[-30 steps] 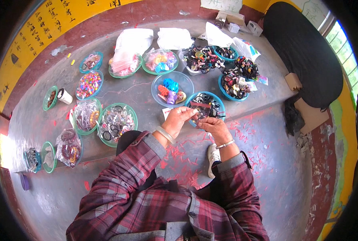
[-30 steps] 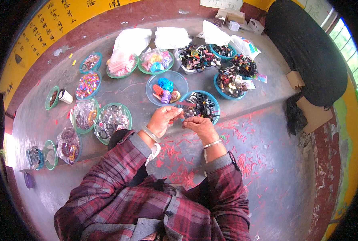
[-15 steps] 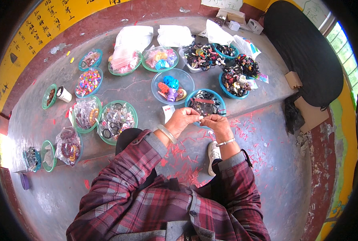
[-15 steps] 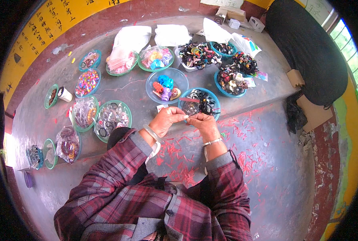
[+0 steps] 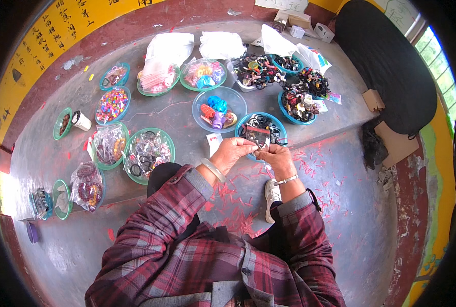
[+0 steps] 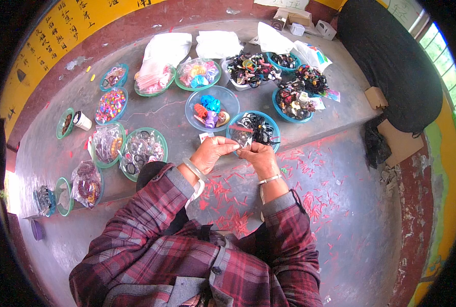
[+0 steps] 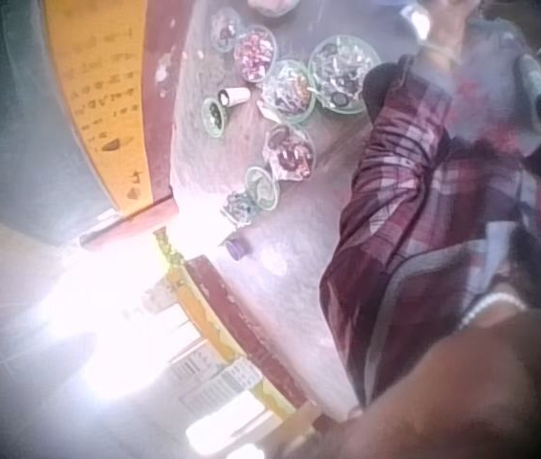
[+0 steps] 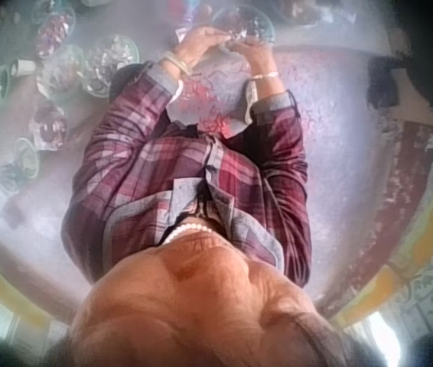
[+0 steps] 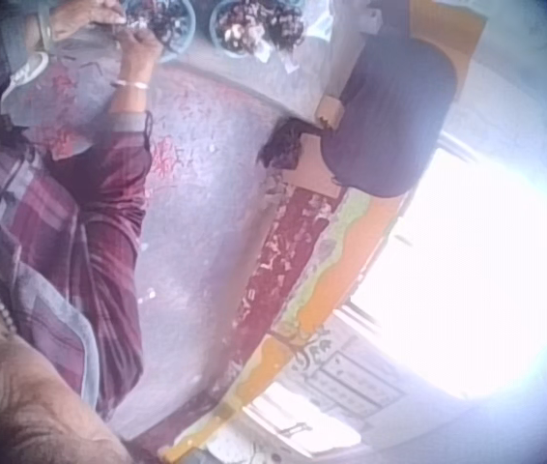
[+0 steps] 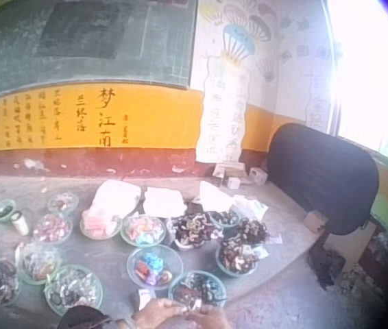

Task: The person sits on the floor surrounded by bowls of hair accessories and packaging materials. They repeatedly pick up small hair clips, place them into clear plastic bags, and seal the bags. The person handles the items one by one, organizing them into individual packages.

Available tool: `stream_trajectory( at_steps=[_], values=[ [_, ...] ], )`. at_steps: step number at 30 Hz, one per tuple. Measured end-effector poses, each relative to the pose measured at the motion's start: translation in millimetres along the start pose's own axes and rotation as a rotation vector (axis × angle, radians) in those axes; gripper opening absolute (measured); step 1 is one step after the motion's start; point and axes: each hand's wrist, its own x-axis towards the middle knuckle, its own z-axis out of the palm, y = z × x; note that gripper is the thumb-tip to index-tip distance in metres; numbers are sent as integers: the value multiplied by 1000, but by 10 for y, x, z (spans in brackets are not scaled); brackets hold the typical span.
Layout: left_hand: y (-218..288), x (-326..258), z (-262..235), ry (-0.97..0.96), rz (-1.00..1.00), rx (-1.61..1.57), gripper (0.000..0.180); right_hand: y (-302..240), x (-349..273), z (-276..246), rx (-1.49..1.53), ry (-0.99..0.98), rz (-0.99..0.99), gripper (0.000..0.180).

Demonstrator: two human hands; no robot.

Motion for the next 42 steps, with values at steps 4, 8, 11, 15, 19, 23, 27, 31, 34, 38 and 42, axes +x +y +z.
stream_trajectory(
  at_steps=[4,8,11,15,19,23,27,31,34,38,42],
  values=[
    [-2,6,9,-8,-1,16,21,82,43,-62,-13,-29,-17,7],
    [-15,13,0,-15,-8,8,22,45,27,-31,25,-25,-21,8],
    [-6,9,1,-19,-3,10,21,33,24,-22,13,-2,-6,9],
    [5,-2,31,58,18,13,21,6,18,-25,24,-36,-3,11],
    [30,-11,22,135,28,91,19,-30,-3,-16,26,-66,-6,12],
    [-19,6,0,161,51,118,16,-53,-13,2,30,-85,-6,12],
    [-15,4,2,164,56,106,15,-29,2,-16,38,-69,-6,11],
    [15,-7,26,150,38,61,16,19,16,-33,58,-34,-13,10],
    [21,-16,35,123,38,34,19,28,25,-52,48,-33,-17,9],
    [28,-14,60,132,91,26,21,15,24,-54,34,-39,-14,7],
    [31,-5,30,137,75,54,22,41,33,-71,38,-74,-37,6]
  ],
)
